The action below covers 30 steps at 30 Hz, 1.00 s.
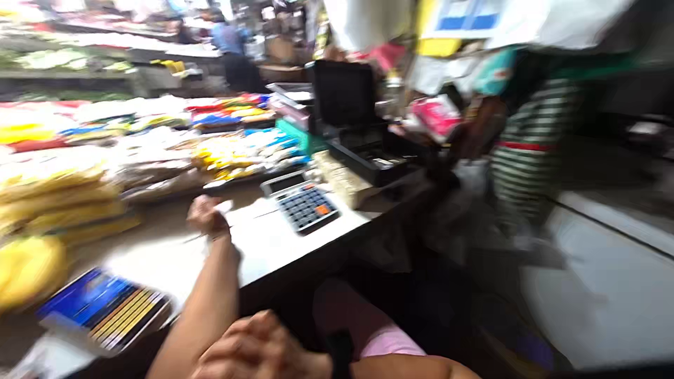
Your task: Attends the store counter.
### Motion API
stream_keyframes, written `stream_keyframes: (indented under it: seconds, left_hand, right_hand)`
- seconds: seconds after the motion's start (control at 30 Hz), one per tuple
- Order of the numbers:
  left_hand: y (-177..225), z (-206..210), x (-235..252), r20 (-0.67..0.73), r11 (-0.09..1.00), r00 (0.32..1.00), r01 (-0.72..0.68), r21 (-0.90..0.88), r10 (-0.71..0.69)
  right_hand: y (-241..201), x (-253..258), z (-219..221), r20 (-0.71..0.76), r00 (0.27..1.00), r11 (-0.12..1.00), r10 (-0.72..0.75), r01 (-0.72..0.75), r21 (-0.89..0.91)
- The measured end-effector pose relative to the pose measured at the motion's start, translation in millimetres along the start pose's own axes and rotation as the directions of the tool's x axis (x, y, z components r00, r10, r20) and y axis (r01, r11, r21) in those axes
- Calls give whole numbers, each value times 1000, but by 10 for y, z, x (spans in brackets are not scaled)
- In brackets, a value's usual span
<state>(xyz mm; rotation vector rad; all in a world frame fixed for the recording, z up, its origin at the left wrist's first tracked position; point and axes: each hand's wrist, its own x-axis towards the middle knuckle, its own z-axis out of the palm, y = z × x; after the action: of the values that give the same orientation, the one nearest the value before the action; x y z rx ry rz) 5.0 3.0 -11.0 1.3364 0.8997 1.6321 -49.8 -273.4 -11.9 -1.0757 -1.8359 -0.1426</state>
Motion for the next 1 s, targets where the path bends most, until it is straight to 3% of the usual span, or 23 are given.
stream_keyframes:
  seconds: [0.07,0.23,0.37,0.5,0.7,1.0]
  left_hand:
    - [-80,-7,26,-37,998,998,-42,-46,40]
    - [144,-92,30,-19,973,986,164,160,-163]
    - [190,-113,33,-37,964,983,183,195,-179]
    - [153,-99,43,-61,970,988,152,190,-143]
    - [191,-94,27,-40,966,986,167,199,-163]
    - [119,-45,-1,-23,966,987,161,203,-159]
  right_hand:
    - [21,36,-70,41,999,997,13,-15,69]
    - [156,182,-145,58,987,948,150,-160,274]
    - [176,218,-144,89,982,913,166,-187,363]
    - [140,241,-103,95,992,933,80,-108,342]
    - [160,208,-94,116,989,989,-96,81,122]
    - [349,186,-94,98,980,973,-175,157,168]
